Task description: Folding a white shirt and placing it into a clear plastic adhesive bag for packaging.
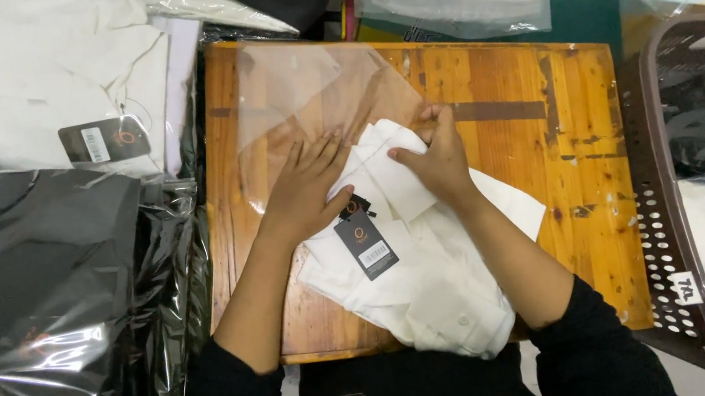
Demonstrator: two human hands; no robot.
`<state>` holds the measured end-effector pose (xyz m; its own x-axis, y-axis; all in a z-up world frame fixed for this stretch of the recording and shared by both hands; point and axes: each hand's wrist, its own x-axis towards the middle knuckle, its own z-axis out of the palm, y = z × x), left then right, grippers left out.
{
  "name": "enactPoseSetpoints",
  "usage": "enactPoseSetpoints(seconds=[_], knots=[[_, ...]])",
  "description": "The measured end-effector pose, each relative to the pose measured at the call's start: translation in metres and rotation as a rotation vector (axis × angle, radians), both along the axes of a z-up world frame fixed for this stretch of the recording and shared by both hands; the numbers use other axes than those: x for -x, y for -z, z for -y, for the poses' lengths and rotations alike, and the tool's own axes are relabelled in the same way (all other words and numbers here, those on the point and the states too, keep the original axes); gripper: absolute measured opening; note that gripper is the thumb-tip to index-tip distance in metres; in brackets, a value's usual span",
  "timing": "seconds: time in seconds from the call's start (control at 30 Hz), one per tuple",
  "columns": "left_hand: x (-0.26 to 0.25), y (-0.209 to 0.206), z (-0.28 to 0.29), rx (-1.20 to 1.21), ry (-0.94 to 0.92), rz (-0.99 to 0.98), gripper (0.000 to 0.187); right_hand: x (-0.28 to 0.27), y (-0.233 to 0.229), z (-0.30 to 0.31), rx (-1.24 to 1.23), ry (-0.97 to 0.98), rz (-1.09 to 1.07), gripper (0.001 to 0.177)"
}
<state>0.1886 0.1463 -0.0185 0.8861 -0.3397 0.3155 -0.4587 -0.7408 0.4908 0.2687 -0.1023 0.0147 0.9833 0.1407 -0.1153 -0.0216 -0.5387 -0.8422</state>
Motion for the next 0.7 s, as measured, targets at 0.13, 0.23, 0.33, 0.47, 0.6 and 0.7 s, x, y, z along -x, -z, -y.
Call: enactPoseSetpoints(seconds=[0.13, 0.23, 0.33, 0.47, 0.6, 0.7], knots=[[0.004, -0.015, 0.007, -0.012, 0.027, -0.02, 0.059, -0.003, -0.006, -0.009, 0.028, 0.051, -0.041, 0.072], [0.007, -0.026, 0.006, -0.008, 0.028, 0.037, 0.058, -0.005, -0.003, -0.01, -0.031, 0.073, -0.023, 0.072], [0.009, -0.028, 0.006, 0.02, 0.024, 0.049, 0.052, -0.01, 0.002, -0.008, -0.004, 0.105, -0.014, 0.075], [0.01, -0.027, 0.004, 0.021, 0.038, 0.022, 0.045, -0.017, 0.012, -0.001, -0.034, 0.13, 0.097, 0.083], [0.01, -0.025, 0.005, 0.034, 0.039, -0.016, 0.047, -0.031, 0.02, 0.009, -0.049, 0.126, 0.116, 0.077], [0.012, -0.03, 0.007, 0.02, 0.036, -0.024, 0.05, -0.04, 0.023, 0.011, -0.034, 0.144, 0.136, 0.074]])
